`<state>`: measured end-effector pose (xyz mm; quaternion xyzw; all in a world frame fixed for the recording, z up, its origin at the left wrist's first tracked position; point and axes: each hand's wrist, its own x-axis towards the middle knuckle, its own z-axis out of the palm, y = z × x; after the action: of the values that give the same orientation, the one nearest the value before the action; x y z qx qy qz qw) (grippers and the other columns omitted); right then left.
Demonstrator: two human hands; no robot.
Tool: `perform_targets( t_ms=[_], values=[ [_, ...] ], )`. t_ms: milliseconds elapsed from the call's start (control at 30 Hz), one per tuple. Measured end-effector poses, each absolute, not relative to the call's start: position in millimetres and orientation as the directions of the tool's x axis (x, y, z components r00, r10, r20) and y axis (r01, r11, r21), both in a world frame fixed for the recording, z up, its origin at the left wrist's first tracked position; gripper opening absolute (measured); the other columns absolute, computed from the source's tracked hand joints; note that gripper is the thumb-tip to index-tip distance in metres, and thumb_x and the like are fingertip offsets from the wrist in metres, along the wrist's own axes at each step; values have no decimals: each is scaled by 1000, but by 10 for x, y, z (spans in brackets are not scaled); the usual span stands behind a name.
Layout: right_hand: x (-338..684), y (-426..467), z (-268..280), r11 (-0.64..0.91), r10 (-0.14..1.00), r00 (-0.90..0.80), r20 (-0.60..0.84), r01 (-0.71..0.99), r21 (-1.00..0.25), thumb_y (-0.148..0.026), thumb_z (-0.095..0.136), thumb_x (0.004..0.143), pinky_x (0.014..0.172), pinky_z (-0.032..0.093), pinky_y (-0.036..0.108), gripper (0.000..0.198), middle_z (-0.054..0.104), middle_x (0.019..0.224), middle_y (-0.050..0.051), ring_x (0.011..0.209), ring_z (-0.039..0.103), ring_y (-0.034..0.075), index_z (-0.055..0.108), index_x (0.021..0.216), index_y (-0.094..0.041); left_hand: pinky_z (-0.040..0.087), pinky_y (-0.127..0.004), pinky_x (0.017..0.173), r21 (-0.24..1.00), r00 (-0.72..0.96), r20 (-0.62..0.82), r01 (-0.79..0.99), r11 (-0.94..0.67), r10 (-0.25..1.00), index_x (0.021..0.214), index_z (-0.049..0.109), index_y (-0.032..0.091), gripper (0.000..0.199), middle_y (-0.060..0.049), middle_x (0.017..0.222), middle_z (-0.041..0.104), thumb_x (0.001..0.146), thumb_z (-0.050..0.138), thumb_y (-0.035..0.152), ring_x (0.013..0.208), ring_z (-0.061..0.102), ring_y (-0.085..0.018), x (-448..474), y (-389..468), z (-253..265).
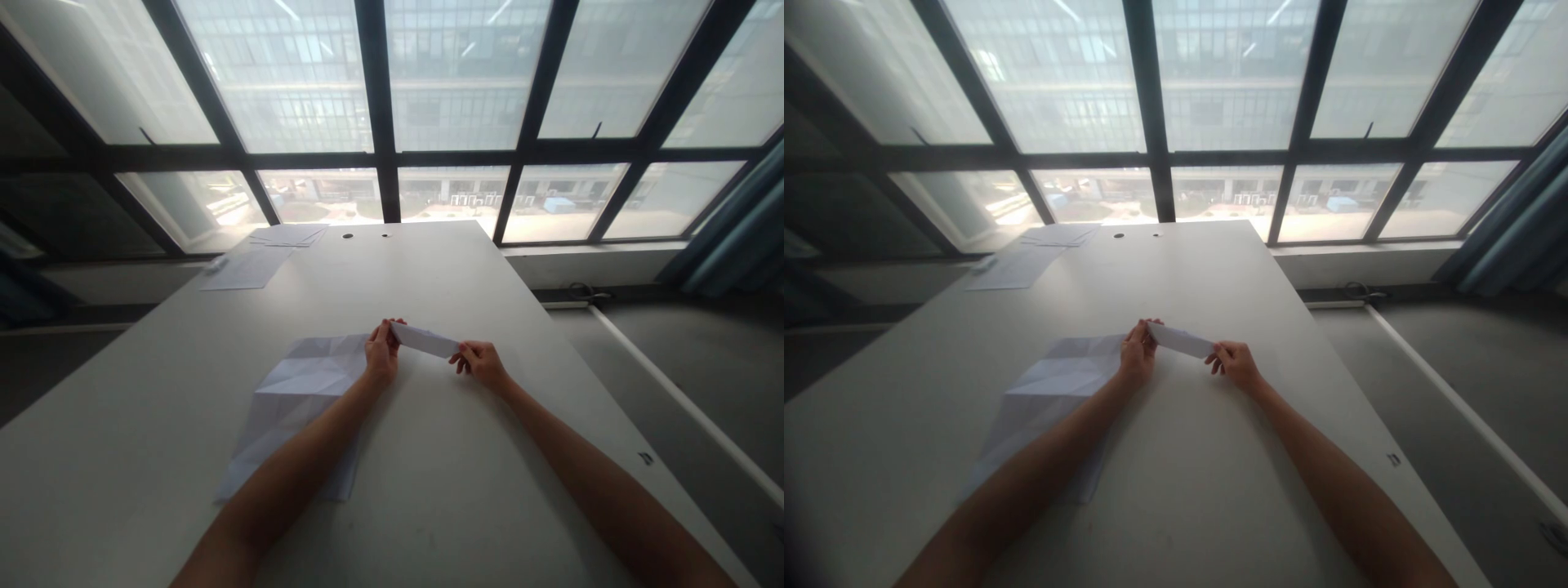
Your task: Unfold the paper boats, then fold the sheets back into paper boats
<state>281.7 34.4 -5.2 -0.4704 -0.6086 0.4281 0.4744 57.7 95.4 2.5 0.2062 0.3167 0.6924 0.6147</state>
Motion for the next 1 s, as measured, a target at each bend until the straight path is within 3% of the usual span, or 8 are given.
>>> perform_targets(
  t_ms=[200,333,433,500,633,800,900,1000],
  values=[
    [2740,231,22,337,928,-12,374,458,-823,-45,44,96,53,43,24,44,64,56,3,49,58,14,72,82,-15,52,-50,92,697,272,-85,-671,252,959,126,50,32,59,-11,138,52,76,78,48,109,66,-29,644,794,71],
    [2655,166,41,443,878,-154,452,617,-650,-33,43,97,64,45,25,34,73,76,7,63,66,17,73,96,-17,54,-49,87,750,419,-149,-543,378,896,128,47,31,65,-11,125,59,73,81,44,93,70,-26,764,665,90],
    [2601,118,52,480,856,-238,458,694,-537,-32,47,96,74,46,27,33,75,101,11,78,69,20,71,113,-19,55,-42,82,789,441,-135,-493,366,887,117,54,25,50,-8,108,65,75,78,34,85,69,-21,812,627,109],
    [2574,94,67,464,868,-251,429,718,-519,-37,52,94,75,47,27,33,75,103,10,75,69,20,71,115,-20,56,-37,77,816,398,-137,-473,331,907,110,57,21,40,-7,100,67,74,73,26,82,68,-20,822,623,114],
    [2553,101,89,362,918,-126,376,655,-663,-50,53,91,70,49,28,38,76,91,6,71,68,19,73,106,-22,54,-29,69,886,333,-164,-365,288,928,102,60,16,30,-4,87,67,72,65,20,74,65,-17,831,619,86],
    [2585,207,74,217,963,67,261,384,-898,-55,48,91,65,52,29,46,73,92,8,73,68,20,69,108,-17,48,-24,64,979,321,-73,-156,129,944,93,65,12,24,-4,82,66,72,58,20,71,60,-15,845,606,37],
    [2613,262,66,180,976,77,205,258,-949,-50,52,88,58,50,27,44,72,86,8,65,65,18,67,108,-14,46,-24,66,1000,362,19,-20,-12,932,90,67,12,23,-4,81,67,71,54,18,73,59,-16,849,597,49],
    [2638,300,53,139,987,53,153,206,-969,-39,56,81,54,48,25,31,71,79,6,60,61,16,70,93,-14,45,-26,71,991,401,89,56,-122,912,88,68,12,23,-3,82,68,72,53,17,75,59,-17,858,577,92]
  ],
)
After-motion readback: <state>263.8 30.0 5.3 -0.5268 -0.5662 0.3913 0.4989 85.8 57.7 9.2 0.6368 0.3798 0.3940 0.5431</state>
